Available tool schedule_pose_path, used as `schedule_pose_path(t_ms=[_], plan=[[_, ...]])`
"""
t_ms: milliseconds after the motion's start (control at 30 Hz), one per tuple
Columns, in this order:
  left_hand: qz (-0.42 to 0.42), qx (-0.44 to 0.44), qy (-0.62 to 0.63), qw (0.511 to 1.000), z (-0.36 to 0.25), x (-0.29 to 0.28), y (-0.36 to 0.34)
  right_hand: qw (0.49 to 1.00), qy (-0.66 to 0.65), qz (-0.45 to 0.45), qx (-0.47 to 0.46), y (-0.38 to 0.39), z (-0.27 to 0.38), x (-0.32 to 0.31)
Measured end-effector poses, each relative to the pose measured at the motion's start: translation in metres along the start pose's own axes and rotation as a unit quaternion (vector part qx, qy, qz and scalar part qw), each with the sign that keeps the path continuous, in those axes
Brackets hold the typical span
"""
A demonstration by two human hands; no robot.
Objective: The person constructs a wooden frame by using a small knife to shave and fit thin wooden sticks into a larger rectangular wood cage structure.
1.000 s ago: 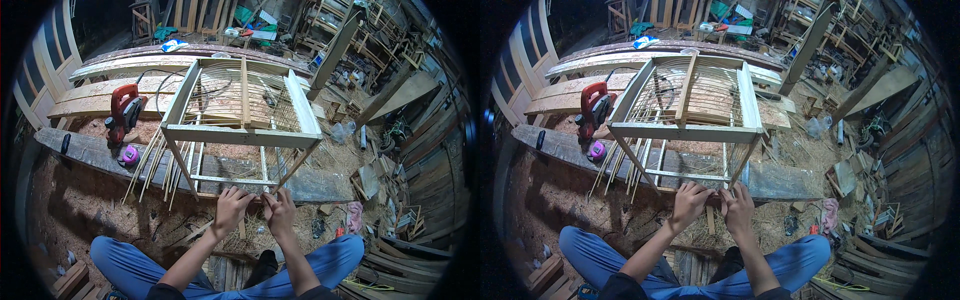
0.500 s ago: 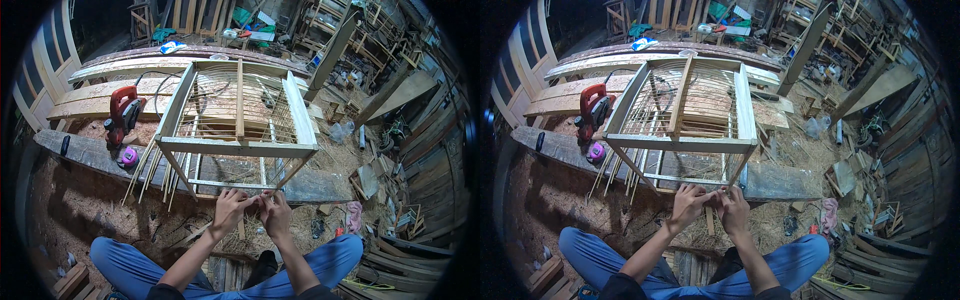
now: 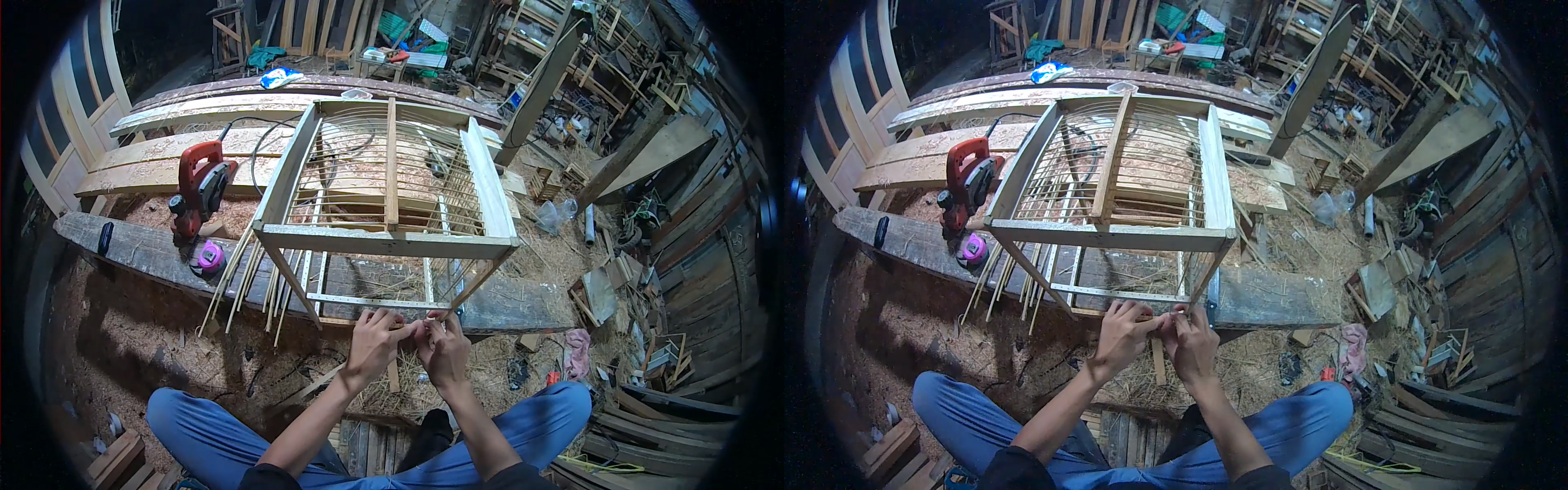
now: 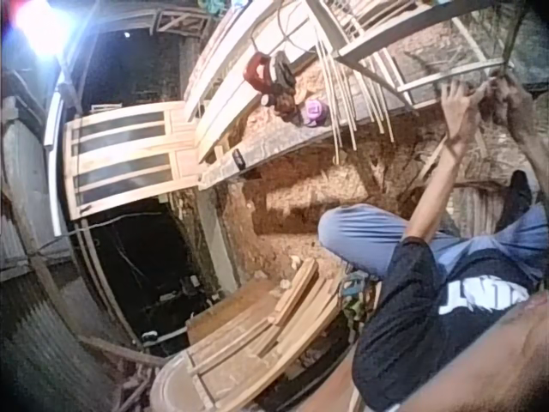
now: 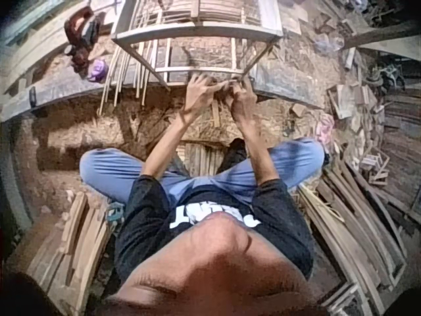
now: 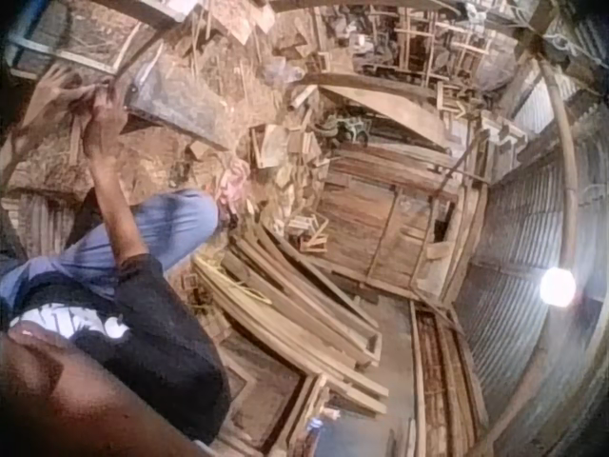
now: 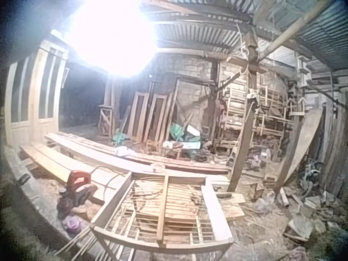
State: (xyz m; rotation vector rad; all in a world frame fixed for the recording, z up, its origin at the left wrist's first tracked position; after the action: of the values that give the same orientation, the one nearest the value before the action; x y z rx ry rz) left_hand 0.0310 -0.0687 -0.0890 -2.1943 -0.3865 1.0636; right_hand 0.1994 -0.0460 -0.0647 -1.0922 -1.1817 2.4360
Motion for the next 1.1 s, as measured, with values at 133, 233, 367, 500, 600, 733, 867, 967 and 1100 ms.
schedule_pose_path(t_ms=[133,233,367,500,600,733,867,967,1100], plan=[[-0.001,0.005,0.003,1.000,-0.002,0.000,-0.002,1.000,0.014,0.017,0.005,0.001,-0.002,-0.002],[0.012,-0.002,-0.004,1.000,-0.002,-0.001,-0.003,0.999,0.012,0.018,0.042,0.002,0.001,-0.002],[0.002,0.010,-0.015,1.000,0.000,-0.002,-0.005,0.999,0.033,0.005,0.009,0.002,-0.001,-0.002],[-0.008,0.017,-0.019,1.000,-0.006,-0.005,-0.013,0.999,0.025,-0.038,0.016,-0.003,0.000,-0.004],[-0.012,0.031,-0.031,0.999,-0.005,-0.007,-0.016,0.999,0.023,-0.040,0.022,-0.008,0.002,-0.005],[-0.004,0.023,-0.028,0.999,-0.005,-0.010,-0.016,0.999,-0.003,-0.010,0.048,-0.011,0.003,-0.006],[-0.007,0.005,0.006,1.000,-0.007,-0.019,-0.021,0.998,-0.026,-0.030,0.053,-0.014,0.005,-0.007],[-0.013,0.001,0.021,1.000,-0.010,-0.023,-0.027,0.998,-0.027,-0.034,0.042,-0.016,0.002,-0.007],[-0.019,-0.014,0.050,0.998,-0.008,-0.023,-0.027,0.997,-0.037,-0.014,0.066,-0.018,0.002,-0.010]])
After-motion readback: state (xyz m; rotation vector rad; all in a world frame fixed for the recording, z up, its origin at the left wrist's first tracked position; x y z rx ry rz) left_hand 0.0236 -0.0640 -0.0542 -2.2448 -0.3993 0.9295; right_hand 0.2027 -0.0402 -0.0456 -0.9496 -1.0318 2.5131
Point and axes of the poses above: each hand's wrist, its own y-axis away from the middle knuckle, its own x-axis out of the palm, z = x × y, the point moved 1 cm from there along -y, towards the middle knuckle, and after that the axes turned 15 degrees about -z, right-handed, at the moved point
